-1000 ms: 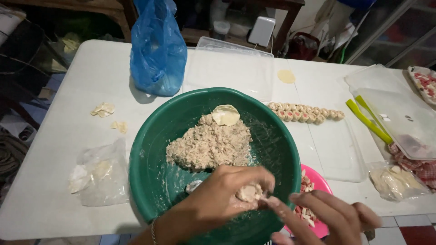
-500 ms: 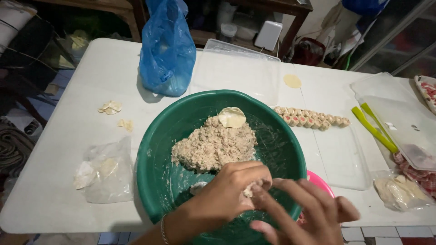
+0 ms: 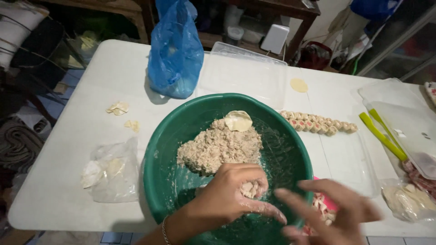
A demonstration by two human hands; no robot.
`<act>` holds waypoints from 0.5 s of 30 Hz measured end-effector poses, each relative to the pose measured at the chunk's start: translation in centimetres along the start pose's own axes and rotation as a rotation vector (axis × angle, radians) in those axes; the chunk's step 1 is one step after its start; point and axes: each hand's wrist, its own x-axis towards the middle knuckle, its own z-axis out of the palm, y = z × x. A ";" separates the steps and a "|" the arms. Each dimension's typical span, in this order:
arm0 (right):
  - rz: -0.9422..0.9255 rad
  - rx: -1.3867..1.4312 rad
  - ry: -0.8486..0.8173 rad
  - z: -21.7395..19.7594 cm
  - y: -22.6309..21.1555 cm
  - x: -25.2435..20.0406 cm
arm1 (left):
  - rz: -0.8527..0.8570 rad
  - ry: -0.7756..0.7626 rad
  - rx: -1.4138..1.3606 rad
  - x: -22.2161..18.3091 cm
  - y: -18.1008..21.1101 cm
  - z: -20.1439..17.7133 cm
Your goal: Preparing dumplings by scooping meat filling into dough wrappers, folding them to seal, and arranging them in rows.
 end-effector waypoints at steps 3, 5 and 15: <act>0.216 0.148 0.058 0.3 1.0 0.1 | -0.075 0.162 -0.063 -0.3 0.4 0.1; 0.002 0.148 0.082 1.6 2.6 0.1 | 0.018 0.285 -0.119 -0.4 0.3 0.4; -0.216 0.367 -0.252 4.8 0.9 2.9 | -0.238 0.126 -0.062 -0.5 1.4 0.4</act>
